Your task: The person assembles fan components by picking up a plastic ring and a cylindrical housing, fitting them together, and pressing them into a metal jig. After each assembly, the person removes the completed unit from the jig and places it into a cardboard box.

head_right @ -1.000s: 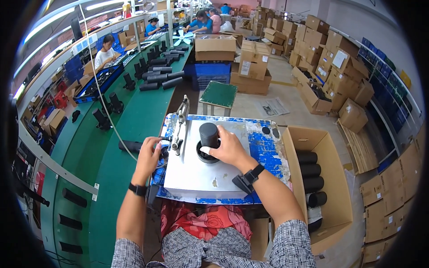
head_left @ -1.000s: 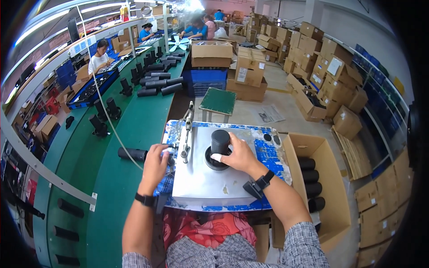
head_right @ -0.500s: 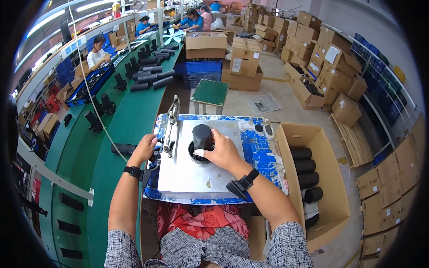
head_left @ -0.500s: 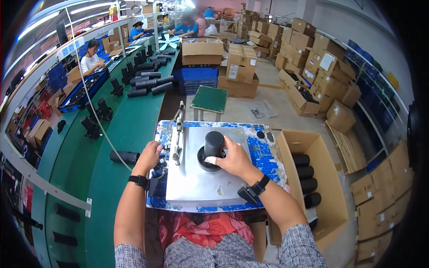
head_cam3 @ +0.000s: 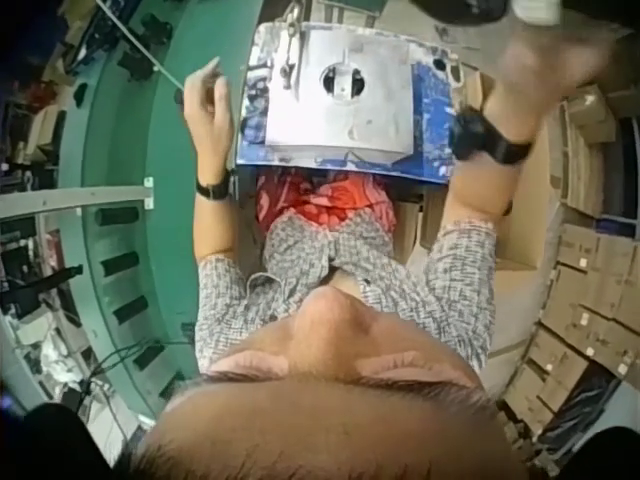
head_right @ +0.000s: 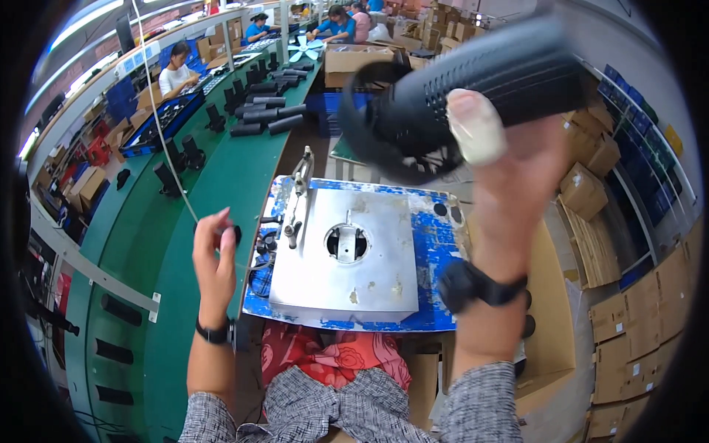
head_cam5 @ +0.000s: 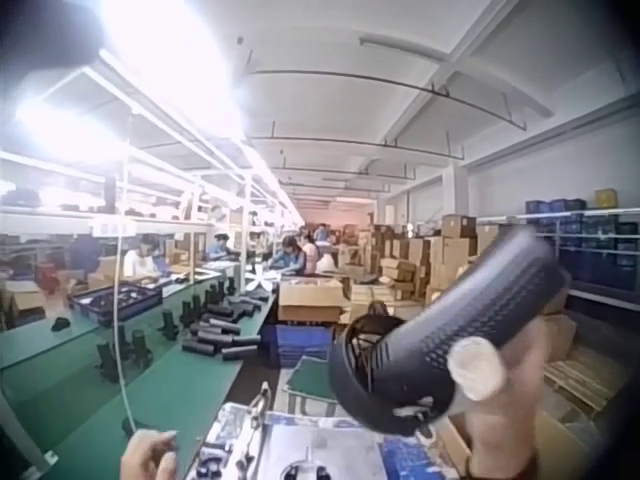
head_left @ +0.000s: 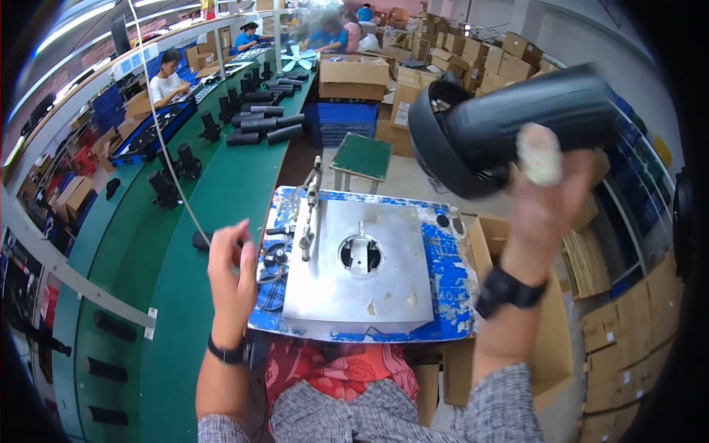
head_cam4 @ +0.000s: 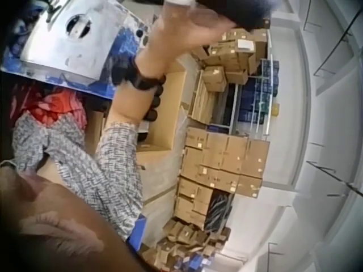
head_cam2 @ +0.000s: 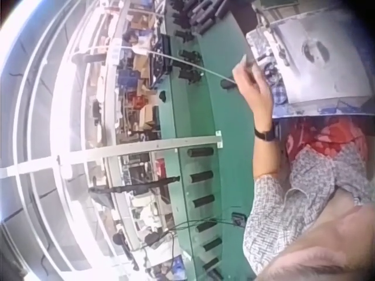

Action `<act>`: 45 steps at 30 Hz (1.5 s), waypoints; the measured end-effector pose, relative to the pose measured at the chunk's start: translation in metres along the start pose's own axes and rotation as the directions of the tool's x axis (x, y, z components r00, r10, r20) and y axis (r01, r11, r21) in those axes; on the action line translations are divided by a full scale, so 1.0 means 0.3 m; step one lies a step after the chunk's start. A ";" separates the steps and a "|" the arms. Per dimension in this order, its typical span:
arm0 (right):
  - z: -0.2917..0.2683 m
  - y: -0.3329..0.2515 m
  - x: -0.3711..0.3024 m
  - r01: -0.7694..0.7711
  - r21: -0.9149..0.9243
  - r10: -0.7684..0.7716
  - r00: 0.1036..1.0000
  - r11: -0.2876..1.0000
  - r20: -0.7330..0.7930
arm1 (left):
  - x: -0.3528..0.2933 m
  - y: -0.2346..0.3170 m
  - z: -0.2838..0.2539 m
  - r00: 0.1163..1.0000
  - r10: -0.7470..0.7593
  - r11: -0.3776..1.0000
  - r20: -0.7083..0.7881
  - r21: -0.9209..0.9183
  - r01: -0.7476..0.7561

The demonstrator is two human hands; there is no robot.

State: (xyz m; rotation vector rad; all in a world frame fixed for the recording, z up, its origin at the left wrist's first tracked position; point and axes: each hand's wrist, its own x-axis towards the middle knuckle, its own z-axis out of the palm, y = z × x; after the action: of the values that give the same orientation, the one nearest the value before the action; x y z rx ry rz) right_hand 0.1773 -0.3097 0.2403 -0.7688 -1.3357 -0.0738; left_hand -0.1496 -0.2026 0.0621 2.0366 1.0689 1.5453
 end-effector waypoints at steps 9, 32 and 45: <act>0.343 -0.016 -0.594 -0.653 0.124 0.501 0.675 0.747 0.542 | -0.383 0.129 -0.095 0.954 -0.205 0.707 0.218 -0.641 0.298; 0.344 -0.075 -0.897 -0.051 0.004 0.036 0.749 0.999 0.661 | -0.599 0.086 -0.159 0.985 0.145 0.978 0.096 -0.167 -0.128; 0.341 -0.071 -0.975 -0.444 0.175 0.185 0.656 0.879 0.732 | -0.663 0.212 -0.063 0.909 -0.377 0.515 -0.177 -0.856 0.047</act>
State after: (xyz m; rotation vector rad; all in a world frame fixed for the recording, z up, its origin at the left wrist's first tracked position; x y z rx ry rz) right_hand 0.0025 -0.3795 -0.0069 -0.7462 -1.8383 0.8070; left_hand -0.1675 -0.3956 -0.0180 0.9325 0.4436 1.8120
